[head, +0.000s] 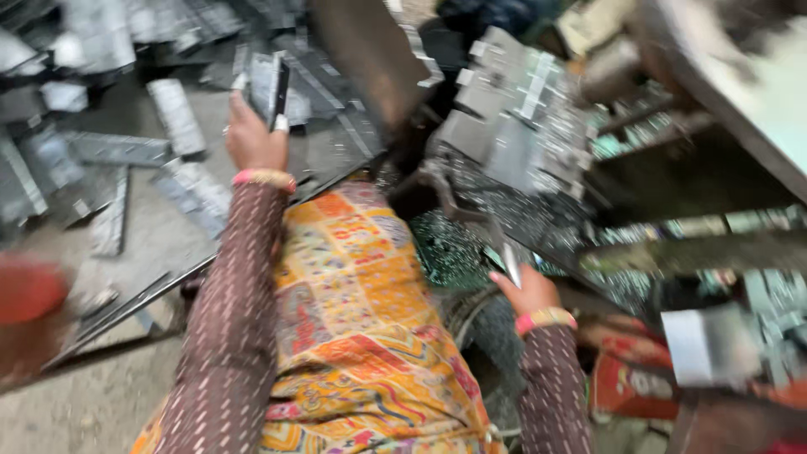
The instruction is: The person operates a manual metal press machine to process metal hinge pieces. They pick up a hinge from a pile, place it into the machine's die, and pull a lever to activate the press. After processing, the person removes the hinge and places it into a metal tray.
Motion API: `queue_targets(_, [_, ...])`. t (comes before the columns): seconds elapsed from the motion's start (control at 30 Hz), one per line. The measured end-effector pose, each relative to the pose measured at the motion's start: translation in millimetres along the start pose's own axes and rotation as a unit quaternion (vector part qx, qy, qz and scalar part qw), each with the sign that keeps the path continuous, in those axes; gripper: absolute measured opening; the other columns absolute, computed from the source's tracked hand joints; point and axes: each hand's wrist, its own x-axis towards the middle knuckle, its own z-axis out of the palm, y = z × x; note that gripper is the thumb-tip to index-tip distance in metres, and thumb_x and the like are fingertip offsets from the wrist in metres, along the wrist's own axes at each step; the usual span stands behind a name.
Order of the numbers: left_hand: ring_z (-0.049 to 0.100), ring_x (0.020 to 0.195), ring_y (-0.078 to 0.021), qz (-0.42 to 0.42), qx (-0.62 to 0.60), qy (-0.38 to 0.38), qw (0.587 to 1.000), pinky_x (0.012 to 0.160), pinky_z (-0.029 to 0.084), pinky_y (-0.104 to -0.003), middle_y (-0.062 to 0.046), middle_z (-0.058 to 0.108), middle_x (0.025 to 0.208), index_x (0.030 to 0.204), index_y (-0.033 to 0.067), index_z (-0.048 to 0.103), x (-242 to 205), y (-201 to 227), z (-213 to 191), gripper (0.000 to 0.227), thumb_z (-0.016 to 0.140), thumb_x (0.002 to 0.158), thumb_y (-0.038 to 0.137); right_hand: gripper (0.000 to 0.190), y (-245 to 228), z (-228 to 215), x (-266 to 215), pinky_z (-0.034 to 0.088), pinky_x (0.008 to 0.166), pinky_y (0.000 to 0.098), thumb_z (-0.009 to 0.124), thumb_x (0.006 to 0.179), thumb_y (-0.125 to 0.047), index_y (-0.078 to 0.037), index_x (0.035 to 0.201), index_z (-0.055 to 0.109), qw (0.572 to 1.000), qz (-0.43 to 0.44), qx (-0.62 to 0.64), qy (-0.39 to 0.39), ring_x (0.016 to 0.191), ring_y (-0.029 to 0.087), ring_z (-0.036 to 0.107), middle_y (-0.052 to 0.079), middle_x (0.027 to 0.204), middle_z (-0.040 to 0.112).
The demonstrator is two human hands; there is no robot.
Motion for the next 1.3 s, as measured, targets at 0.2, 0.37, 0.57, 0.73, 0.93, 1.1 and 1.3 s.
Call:
queue_targets(0.2, [0.061,0.129,-0.0445,0.180,-0.146,-0.079,0.970,0.109,0.050,-0.048,-0.019,0.059,0.144,0.152,0.0091,0.046,-17.2,176.7,-52.5,0.067,0.080,0.095,0.019,0.061,16.5,20.4,17.0,0.054,0.077,0.0531,0.072,0.080,-0.064,-0.006,0.101,0.072,0.998,0.028,-0.046,-0.011,0.088,0.043,0.070,0.022,0.092,0.073])
queue_targets(0.37, [0.052,0.131,-0.0392,0.320,0.113,-0.183,0.923,0.104,0.044,-0.047,-0.024,0.047,0.154,0.126,-0.0006,0.064,-67.1,269.4,-12.5,0.055,0.063,0.103,0.049,0.060,8.5,22.2,15.0,0.055,0.080,0.0522,0.074,0.083,-0.060,-0.004,0.104,0.070,0.997,0.050,-0.059,-0.021,0.088,0.043,0.071,0.022,0.094,0.073])
queue_targets(0.57, [0.050,0.139,-0.0283,0.392,0.151,-0.199,0.885,0.121,0.021,-0.050,-0.015,0.052,0.149,0.124,0.0020,0.068,-152.0,284.4,20.2,0.050,0.052,0.094,0.039,0.064,-21.0,-15.3,14.2,0.057,0.086,0.0470,0.074,0.086,-0.057,0.002,0.109,0.070,0.991,0.053,-0.083,-0.087,0.092,0.039,0.074,0.023,0.100,0.073])
queue_targets(0.73, [0.054,0.133,-0.0288,0.356,0.129,-0.229,0.897,0.121,0.024,-0.055,-0.017,0.055,0.145,0.128,-0.0007,0.067,-136.6,285.7,60.2,0.044,0.051,0.098,0.029,0.062,-39.2,-37.9,6.4,0.056,0.087,0.0476,0.074,0.085,-0.057,0.000,0.108,0.071,0.991,0.039,-0.093,-0.083,0.095,0.039,0.072,0.022,0.104,0.073])
queue_targets(0.93, [0.055,0.130,-0.0326,0.320,0.102,-0.280,0.899,0.115,0.031,-0.058,-0.017,0.056,0.145,0.118,0.0002,0.069,-127.6,287.9,55.3,0.037,0.056,0.092,0.024,0.059,-9.8,6.2,16.1,0.057,0.079,0.0493,0.074,0.084,-0.056,0.000,0.102,0.071,0.997,0.034,-0.068,-0.029,0.085,0.041,0.072,0.023,0.093,0.074])
queue_targets(1.1, [0.057,0.130,-0.0343,0.350,0.040,-0.200,0.914,0.109,0.032,-0.059,-0.017,0.060,0.138,0.113,-0.0001,0.070,-119.5,284.0,44.4,0.036,0.060,0.088,0.024,0.056,19.4,79.5,-5.5,0.056,0.072,0.0502,0.066,0.092,-0.056,-0.001,0.102,0.071,0.999,0.047,0.023,0.014,0.073,0.040,0.072,0.023,0.081,0.073])
queue_targets(1.3, [0.058,0.130,-0.0315,0.378,0.120,-0.237,0.887,0.119,0.027,-0.056,-0.017,0.059,0.138,0.112,0.0047,0.071,-129.0,280.9,48.3,0.032,0.053,0.098,0.027,0.060,13.3,54.0,15.5,0.057,0.075,0.0487,0.074,0.083,-0.057,-0.001,0.102,0.069,0.994,0.085,0.000,-0.064,0.077,0.038,0.073,0.021,0.088,0.074])
